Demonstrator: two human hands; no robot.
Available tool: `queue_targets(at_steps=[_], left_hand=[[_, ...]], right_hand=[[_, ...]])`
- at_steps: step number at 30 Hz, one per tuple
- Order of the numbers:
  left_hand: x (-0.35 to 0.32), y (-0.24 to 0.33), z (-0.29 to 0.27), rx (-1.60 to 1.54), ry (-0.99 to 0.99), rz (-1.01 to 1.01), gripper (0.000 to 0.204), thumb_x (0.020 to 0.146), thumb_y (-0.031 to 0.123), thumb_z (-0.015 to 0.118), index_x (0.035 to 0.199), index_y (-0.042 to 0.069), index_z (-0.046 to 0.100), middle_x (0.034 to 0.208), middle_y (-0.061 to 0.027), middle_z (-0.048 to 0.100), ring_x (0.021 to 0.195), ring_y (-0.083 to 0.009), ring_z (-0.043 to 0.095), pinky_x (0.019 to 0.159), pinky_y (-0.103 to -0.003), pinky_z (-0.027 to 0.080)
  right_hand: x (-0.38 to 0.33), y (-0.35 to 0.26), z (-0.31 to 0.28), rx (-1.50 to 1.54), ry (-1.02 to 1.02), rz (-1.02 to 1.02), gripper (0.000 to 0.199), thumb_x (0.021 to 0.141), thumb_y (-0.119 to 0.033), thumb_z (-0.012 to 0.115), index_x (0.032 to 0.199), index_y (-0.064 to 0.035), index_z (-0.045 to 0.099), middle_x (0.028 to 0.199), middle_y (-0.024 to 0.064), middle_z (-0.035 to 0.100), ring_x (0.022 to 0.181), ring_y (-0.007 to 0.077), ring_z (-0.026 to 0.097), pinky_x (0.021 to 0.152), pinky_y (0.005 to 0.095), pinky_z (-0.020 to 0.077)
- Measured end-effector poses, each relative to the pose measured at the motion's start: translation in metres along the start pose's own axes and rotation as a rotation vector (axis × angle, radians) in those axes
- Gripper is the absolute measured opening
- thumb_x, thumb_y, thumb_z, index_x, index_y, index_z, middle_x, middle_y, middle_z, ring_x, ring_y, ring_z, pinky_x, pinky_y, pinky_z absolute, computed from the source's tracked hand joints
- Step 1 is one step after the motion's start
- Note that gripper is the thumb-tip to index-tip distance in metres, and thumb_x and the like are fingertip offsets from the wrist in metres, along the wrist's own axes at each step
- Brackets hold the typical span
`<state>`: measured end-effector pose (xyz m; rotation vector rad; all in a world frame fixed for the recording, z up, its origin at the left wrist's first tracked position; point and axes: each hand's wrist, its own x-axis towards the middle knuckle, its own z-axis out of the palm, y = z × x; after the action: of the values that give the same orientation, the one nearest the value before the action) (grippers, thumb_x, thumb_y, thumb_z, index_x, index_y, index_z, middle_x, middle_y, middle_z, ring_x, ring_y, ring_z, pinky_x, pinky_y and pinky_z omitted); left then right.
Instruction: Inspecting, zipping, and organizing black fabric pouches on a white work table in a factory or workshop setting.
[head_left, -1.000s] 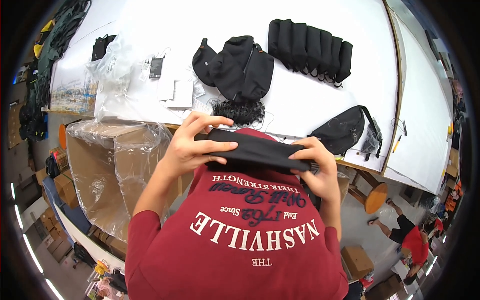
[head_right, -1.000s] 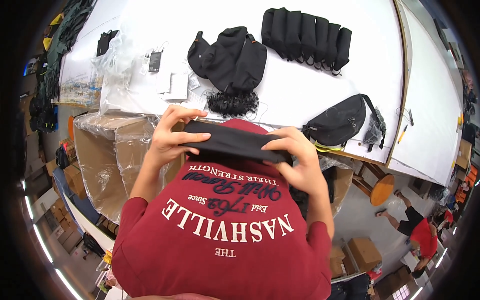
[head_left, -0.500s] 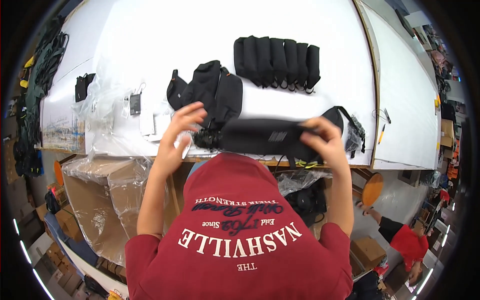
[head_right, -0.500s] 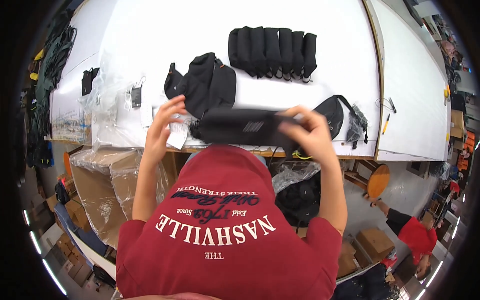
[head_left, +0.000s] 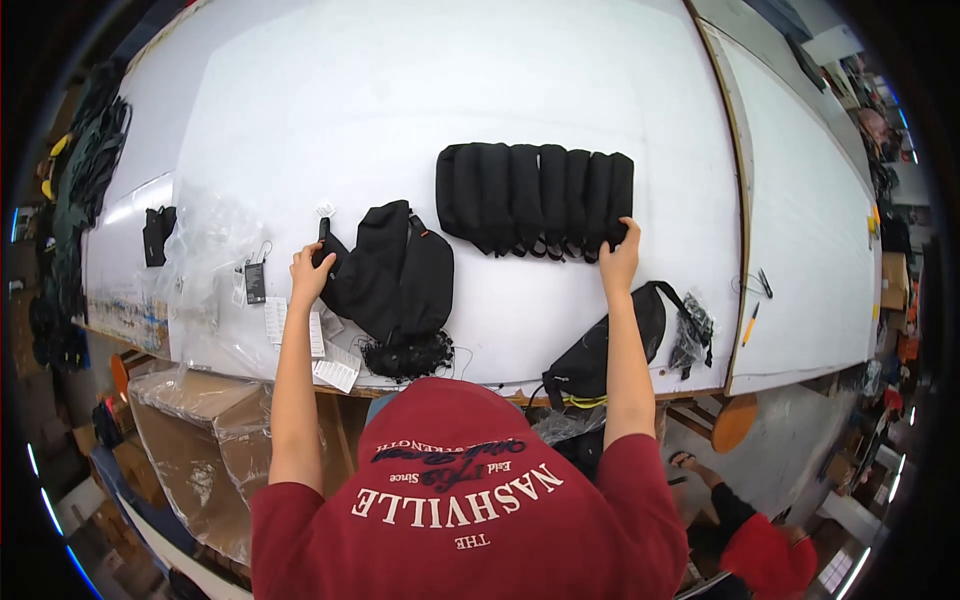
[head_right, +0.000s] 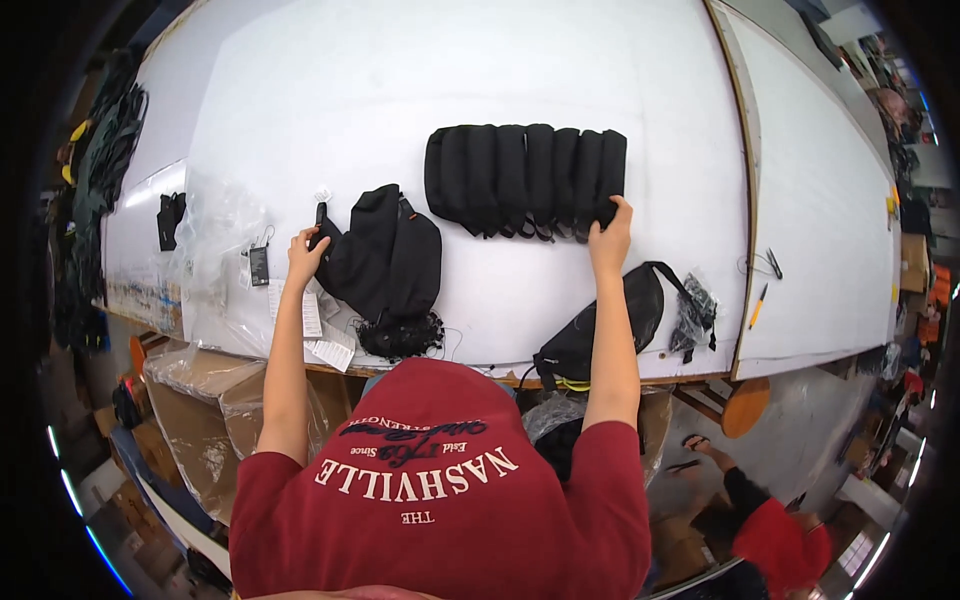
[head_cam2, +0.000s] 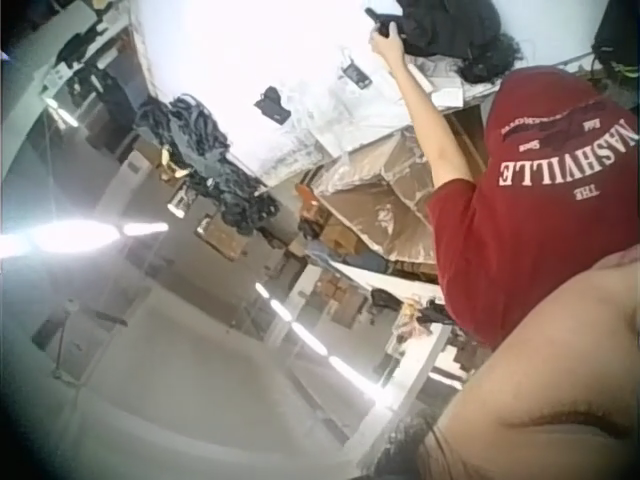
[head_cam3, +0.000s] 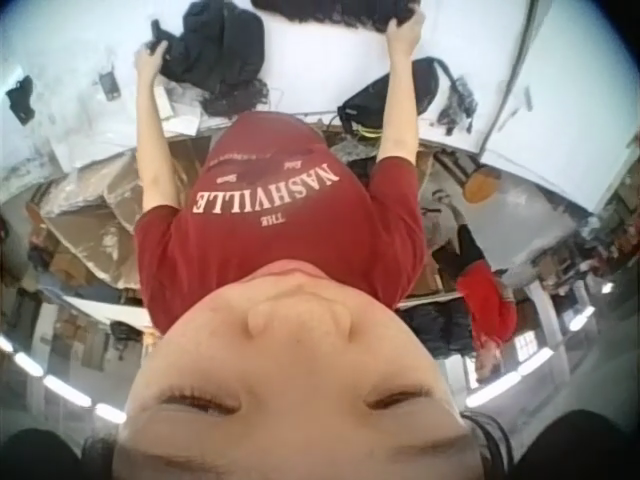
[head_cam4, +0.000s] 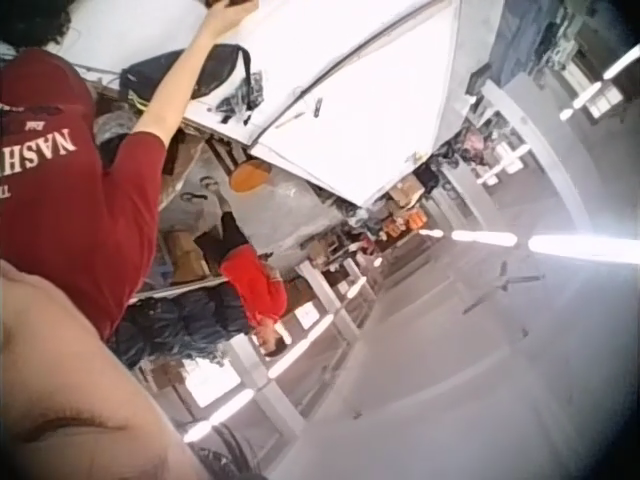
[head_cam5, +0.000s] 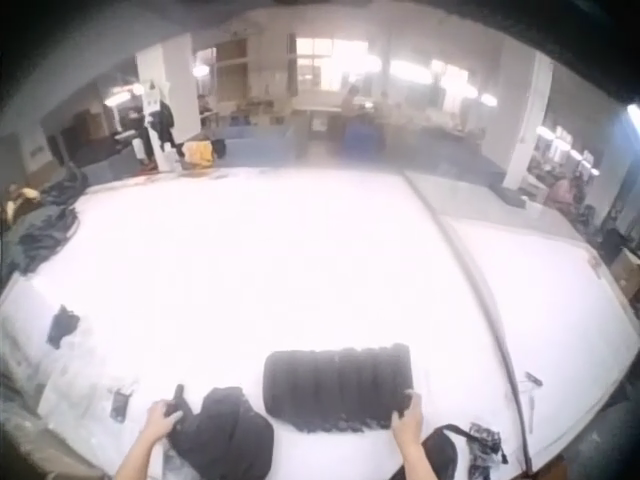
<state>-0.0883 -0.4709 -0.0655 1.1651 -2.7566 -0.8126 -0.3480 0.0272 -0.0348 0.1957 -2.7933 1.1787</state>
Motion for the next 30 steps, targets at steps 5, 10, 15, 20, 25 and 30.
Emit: queue_targets(at_steps=[5, 10, 15, 20, 25, 30], left_hand=[[0.018, 0.024, -0.002, 0.082, -0.052, -0.059, 0.081, 0.058, 0.045, 0.084, 0.115, -0.004, 0.055, 0.112, -0.0239, 0.061, 0.104, -0.0357, 0.058, 0.092, -0.044, 0.043], [0.026, 0.016, -0.025, -0.315, -0.147, -0.059, 0.037, 0.067, 0.026, 0.081, 0.092, 0.002, 0.069, 0.078, -0.0104, 0.068, 0.069, -0.0190, 0.063, 0.063, -0.029, 0.049], [-0.005, 0.073, -0.097, -0.487, -0.095, 0.112, 0.025, 0.079, 0.014, 0.069, 0.100, 0.000, 0.066, 0.085, -0.0065, 0.068, 0.079, -0.0145, 0.060, 0.076, -0.029, 0.047], [-0.069, 0.097, -0.169, -0.559, 0.108, 0.290, 0.025, 0.078, -0.001, 0.068, 0.103, 0.000, 0.065, 0.099, -0.0067, 0.068, 0.093, -0.0152, 0.061, 0.086, -0.028, 0.046], [-0.123, 0.125, -0.185, -0.967, -0.007, 0.489, 0.018, 0.080, -0.007, 0.063, 0.097, -0.003, 0.064, 0.103, -0.0145, 0.067, 0.108, -0.0258, 0.059, 0.093, -0.036, 0.046], [-0.148, 0.131, -0.156, -1.271, -0.061, 0.675, 0.022, 0.079, -0.001, 0.068, 0.100, -0.001, 0.064, 0.102, -0.0153, 0.067, 0.109, -0.0318, 0.059, 0.093, -0.041, 0.047]], right_hand=[[0.005, -0.007, -0.029, -0.089, -0.027, 0.067, 0.077, 0.073, 0.004, 0.060, 0.141, -0.0161, 0.030, 0.123, 0.0218, 0.055, 0.102, 0.0416, 0.059, 0.083, 0.0437, 0.0476], [0.008, -0.008, -0.040, -0.090, -0.230, 0.035, 0.092, 0.073, 0.002, 0.068, 0.148, -0.0159, 0.018, 0.126, 0.0256, 0.052, 0.108, 0.0400, 0.056, 0.091, 0.0407, 0.0451], [-0.016, -0.011, -0.054, -0.160, -0.046, 0.075, 0.081, 0.076, -0.003, 0.068, 0.145, -0.0054, 0.025, 0.135, 0.0219, 0.042, 0.121, 0.0347, 0.046, 0.102, 0.0409, 0.0359], [-0.063, -0.119, -0.058, -0.006, 0.036, -0.243, 0.052, 0.080, -0.005, 0.065, 0.129, -0.0025, 0.048, 0.123, 0.0151, 0.053, 0.114, 0.0301, 0.050, 0.100, 0.0398, 0.0364], [-0.126, -0.222, -0.038, 0.462, -0.527, -0.352, 0.048, 0.080, -0.008, 0.068, 0.125, -0.0039, 0.053, 0.122, 0.0120, 0.057, 0.116, 0.0241, 0.051, 0.099, 0.0362, 0.0374], [-0.169, -0.268, -0.046, 0.764, -0.946, -0.219, 0.042, 0.081, -0.011, 0.070, 0.120, -0.0051, 0.058, 0.105, 0.0080, 0.065, 0.091, 0.0172, 0.062, 0.080, 0.0280, 0.0470]])
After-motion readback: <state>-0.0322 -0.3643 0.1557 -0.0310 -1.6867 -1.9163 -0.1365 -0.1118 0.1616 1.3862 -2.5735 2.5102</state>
